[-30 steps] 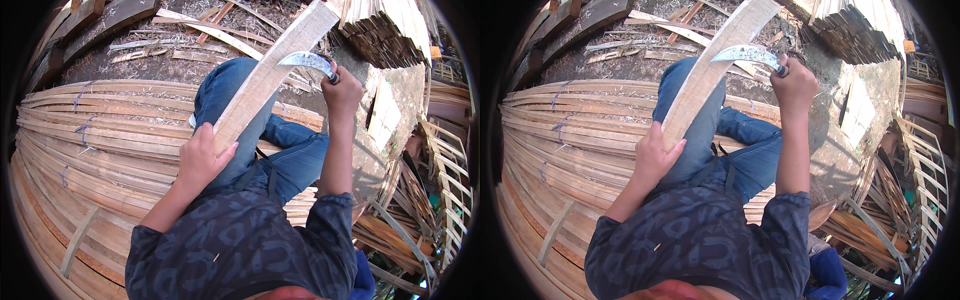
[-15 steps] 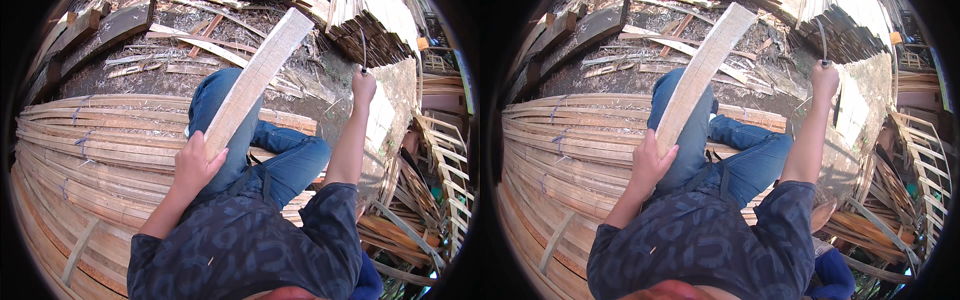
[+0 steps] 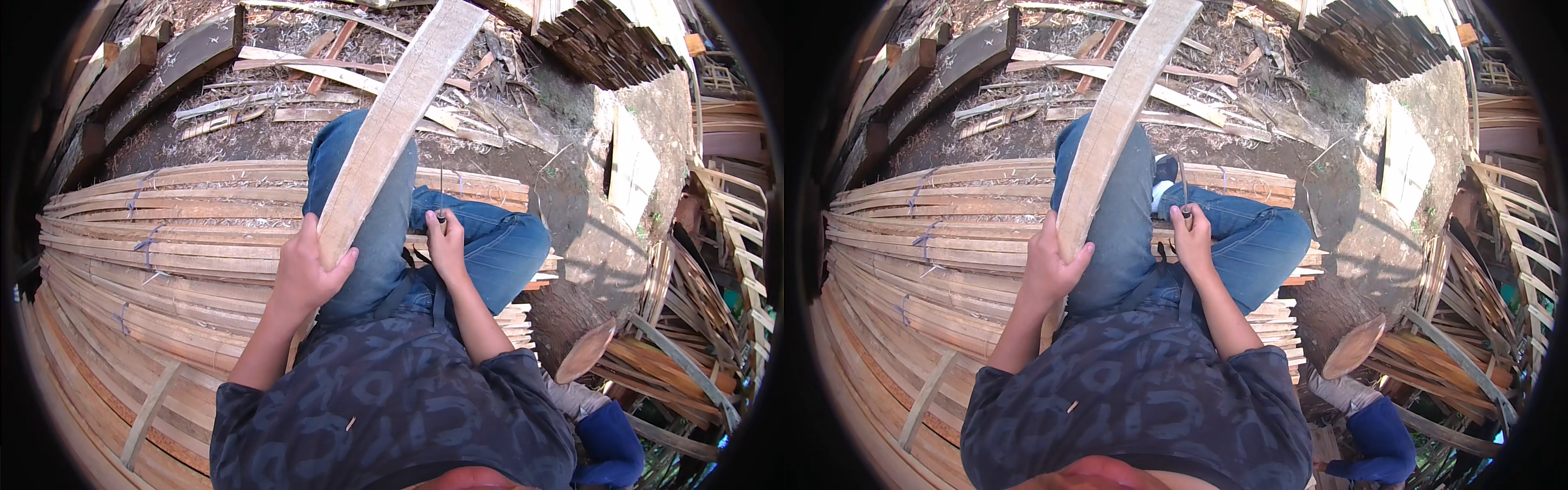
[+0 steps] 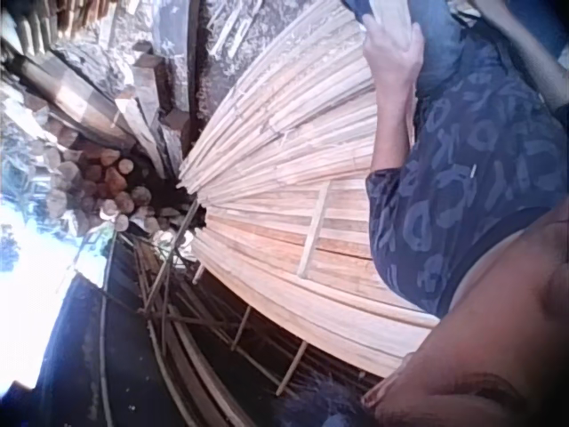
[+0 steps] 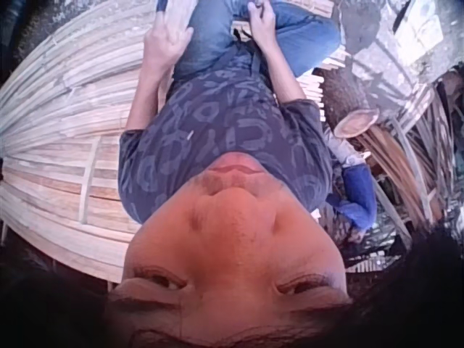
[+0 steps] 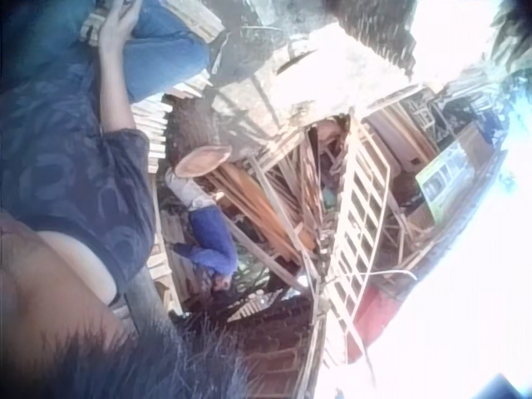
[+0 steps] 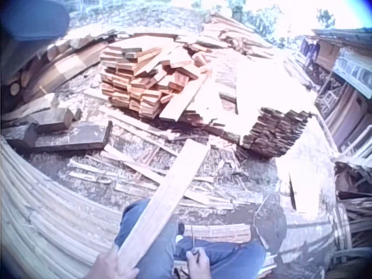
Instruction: The person sits on the ground and uses a curved knife to shave thin strips from a long piece of wood held between their legs. They repeatedly scrape the blade along the wood's surface to remove material.
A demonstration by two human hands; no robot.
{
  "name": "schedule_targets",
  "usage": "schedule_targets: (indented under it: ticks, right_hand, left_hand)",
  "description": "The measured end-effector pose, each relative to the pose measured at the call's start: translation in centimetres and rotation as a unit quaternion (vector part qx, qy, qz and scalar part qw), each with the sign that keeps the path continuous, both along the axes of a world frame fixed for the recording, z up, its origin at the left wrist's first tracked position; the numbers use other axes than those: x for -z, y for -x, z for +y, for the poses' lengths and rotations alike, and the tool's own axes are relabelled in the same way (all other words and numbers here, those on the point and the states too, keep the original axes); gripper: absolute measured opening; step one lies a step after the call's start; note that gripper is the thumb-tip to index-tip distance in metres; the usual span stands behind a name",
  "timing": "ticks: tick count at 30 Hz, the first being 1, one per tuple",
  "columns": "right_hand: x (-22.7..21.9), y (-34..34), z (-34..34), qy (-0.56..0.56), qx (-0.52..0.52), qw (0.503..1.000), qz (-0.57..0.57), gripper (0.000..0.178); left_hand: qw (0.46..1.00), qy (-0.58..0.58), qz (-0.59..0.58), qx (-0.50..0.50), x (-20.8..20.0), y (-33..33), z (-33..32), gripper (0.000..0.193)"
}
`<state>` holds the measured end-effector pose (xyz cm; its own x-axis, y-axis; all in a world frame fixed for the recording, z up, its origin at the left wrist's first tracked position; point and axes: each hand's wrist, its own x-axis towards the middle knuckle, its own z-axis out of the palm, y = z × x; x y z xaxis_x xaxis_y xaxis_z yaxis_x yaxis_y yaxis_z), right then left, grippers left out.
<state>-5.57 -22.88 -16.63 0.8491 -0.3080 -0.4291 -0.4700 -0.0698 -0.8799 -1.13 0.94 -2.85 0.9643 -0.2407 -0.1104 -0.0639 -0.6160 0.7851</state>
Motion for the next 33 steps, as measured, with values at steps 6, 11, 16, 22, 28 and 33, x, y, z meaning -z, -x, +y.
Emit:
schedule_targets:
  ticks: [6,11,16,22,28,33]
  right_hand:
    - [-6.2,-2.8,-1.4,0.031,-0.058,0.982,-0.18,0.017]
    - [-9.8,-2.6,-2.6,0.138,-0.077,0.96,-0.229,0.019]
    - [-11.7,-2.7,-3.3,0.202,-0.134,0.936,-0.254,0.018]
    - [-15.5,-5.0,-2.5,0.338,-0.243,0.864,-0.283,0.02]
    - [-16.3,-8.5,-6.3,0.509,-0.25,0.775,-0.279,0.019]
    - [-16.0,-11.1,-9.1,0.578,-0.252,0.718,-0.295,0.018]
  left_hand:
    - [0.996,0.031,0.075,0.039,-0.9,-0.8,1.6,0.047]
    - [0.983,0.112,0.14,0.046,-1.7,-0.6,2.0,0.052]
    - [0.984,0.105,0.138,0.04,-1.4,-0.2,2.0,0.05]
    - [0.98,0.093,0.172,0.047,-1.9,0.0,1.8,0.049]
    - [0.979,0.105,0.169,0.051,-1.8,0.2,1.7,0.048]
    - [0.977,0.095,0.187,0.044,-2.2,0.0,1.4,0.043]
